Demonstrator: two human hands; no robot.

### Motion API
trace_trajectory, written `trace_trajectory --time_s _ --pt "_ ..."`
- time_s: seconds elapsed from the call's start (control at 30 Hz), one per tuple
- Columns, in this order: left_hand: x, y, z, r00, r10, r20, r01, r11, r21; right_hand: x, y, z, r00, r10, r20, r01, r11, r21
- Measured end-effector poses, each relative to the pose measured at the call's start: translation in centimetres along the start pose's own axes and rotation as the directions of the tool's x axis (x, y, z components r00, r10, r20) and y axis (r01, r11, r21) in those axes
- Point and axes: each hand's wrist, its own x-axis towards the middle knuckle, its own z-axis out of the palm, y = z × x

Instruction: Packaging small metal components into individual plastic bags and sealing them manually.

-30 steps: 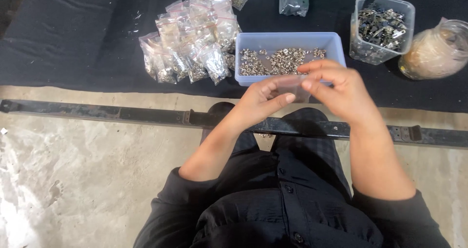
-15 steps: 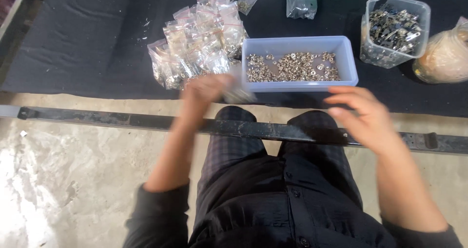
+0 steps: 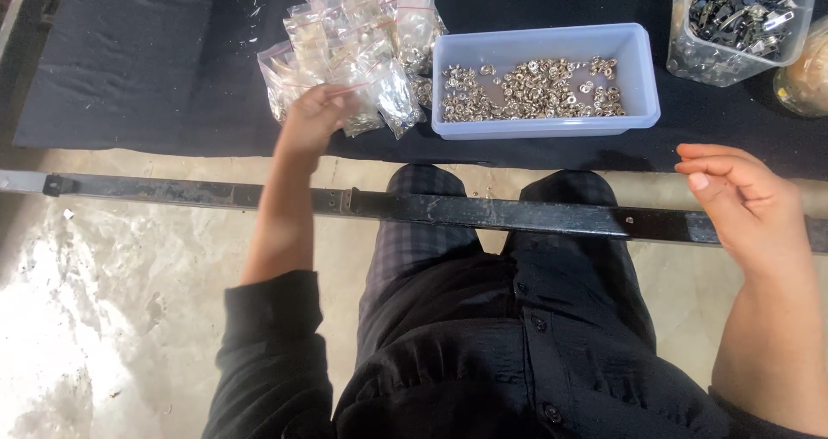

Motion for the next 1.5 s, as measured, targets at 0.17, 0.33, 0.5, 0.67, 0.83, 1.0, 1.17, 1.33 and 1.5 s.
trace_trajectory --time_s 0.17,0.33,0.5,0.67,0.83,1.0,1.17,1.33,1.5 --pt "1.1 -1.8 2.5 0.989 0.084 -0.124 -0.088 0.996 -0.033 0.2 -1.7 0.0 1.0 0.019 -0.005 -0.019 0.999 -0.026" --pt "0.1 -3.2 3.8 0.948 0.19 -0.257 -0.121 0.958 0.259 -0.1 -0.5 0.4 0.998 0.063 -0.006 -0.063 0.998 0.005" --pt "0.2 -6.3 3.8 0.901 0.35 -0.257 -0.192 0.852 0.487 0.0 -1.4 0.8 0.993 0.116 0.014 -0.117 0.993 0.02" --pt "0.6 -8.0 3.5 0.876 0.459 -0.147 -0.232 0.668 0.707 0.1 -1.2 1.1 0.993 0.112 0.03 -0.112 0.994 -0.005" --pt "1.8 -7.9 2.1 0.818 0.575 0.003 -0.32 0.451 0.833 -0.2 -0.3 1.1 0.994 0.1 0.054 -0.1 0.995 0.005" --pt "2.7 -6.9 1.5 0.864 0.5 0.066 -0.335 0.472 0.815 -0.5 -0.8 1.2 0.988 0.149 0.05 -0.15 0.989 0.018" --pt "3.7 -6.9 1.1 0.893 0.448 0.052 -0.303 0.51 0.805 -0.5 -0.7 1.2 0.986 0.149 0.076 -0.151 0.988 0.016" --pt "2.7 -6.1 1.4 0.881 0.471 0.049 -0.326 0.527 0.785 -0.7 -1.0 1.2 0.984 0.165 0.067 -0.167 0.986 0.023" --pt "0.8 -6.0 1.8 0.836 0.547 0.047 -0.393 0.537 0.746 -0.9 -1.2 1.0 0.976 0.205 0.071 -0.205 0.979 -0.011"
